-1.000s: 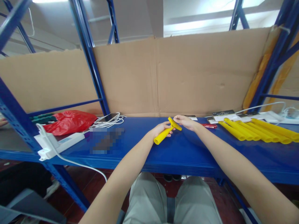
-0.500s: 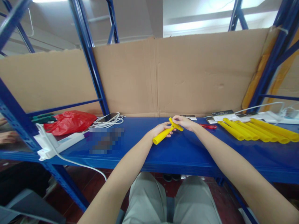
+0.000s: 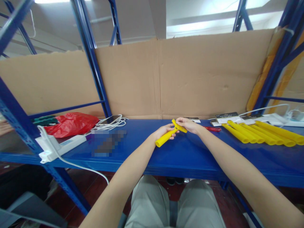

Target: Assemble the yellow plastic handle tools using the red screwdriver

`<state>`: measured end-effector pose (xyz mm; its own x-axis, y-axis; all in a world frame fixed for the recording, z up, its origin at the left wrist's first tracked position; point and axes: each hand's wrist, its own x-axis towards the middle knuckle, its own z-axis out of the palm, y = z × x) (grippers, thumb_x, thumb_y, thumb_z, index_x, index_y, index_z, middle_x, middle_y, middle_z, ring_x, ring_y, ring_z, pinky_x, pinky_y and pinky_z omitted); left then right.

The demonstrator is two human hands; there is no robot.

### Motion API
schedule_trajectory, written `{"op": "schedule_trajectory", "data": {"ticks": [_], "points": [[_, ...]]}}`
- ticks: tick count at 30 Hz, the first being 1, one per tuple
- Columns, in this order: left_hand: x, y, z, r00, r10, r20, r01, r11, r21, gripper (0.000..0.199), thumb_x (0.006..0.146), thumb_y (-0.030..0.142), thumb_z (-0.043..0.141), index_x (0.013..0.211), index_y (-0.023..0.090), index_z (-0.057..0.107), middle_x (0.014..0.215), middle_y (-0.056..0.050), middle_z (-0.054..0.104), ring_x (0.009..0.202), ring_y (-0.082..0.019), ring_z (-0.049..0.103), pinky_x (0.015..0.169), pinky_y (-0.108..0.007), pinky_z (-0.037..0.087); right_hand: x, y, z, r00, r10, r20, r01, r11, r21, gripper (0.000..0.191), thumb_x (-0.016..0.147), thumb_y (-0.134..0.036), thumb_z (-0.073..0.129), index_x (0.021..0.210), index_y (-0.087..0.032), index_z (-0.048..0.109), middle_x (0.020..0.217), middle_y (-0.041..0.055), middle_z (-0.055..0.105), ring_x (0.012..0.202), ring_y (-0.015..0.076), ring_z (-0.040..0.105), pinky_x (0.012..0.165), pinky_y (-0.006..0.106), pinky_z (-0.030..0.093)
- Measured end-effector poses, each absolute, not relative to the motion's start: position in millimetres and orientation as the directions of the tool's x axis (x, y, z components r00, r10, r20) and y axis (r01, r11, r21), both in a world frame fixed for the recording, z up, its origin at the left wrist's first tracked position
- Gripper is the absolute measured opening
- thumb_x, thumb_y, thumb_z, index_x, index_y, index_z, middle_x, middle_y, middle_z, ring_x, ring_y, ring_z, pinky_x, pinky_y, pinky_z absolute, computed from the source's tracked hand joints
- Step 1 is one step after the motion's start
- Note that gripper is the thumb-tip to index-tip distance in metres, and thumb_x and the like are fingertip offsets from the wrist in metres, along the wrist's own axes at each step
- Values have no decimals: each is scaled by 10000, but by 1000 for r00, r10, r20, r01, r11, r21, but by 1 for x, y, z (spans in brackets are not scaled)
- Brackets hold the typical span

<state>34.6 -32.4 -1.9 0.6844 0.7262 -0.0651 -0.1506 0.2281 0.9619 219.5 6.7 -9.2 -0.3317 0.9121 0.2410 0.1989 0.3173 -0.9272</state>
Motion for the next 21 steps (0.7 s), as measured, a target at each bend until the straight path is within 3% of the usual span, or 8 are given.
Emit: {"op": "schedule_trajectory", "data": {"ticks": [11,21], "points": [[35,-29,-4,672,737,-73,-123,208,970,452,849,72,464,1282,161,368,790,-43,602,483,-82,526,455,-194,419,214,-1,-6,-295,912,285,295,371,-881,29,766,-207,540,746,-192,525,718,-19,524,660,117,477,667,247,404],[37,-32,-3,626,774,-98,-57,170,984,459,864,49,407,1300,176,343,779,-37,587,472,-80,515,459,-198,415,211,2,-11,-220,932,288,352,352,-868,86,767,-136,538,773,-207,489,772,-12,555,713,126,531,750,280,451]]}}
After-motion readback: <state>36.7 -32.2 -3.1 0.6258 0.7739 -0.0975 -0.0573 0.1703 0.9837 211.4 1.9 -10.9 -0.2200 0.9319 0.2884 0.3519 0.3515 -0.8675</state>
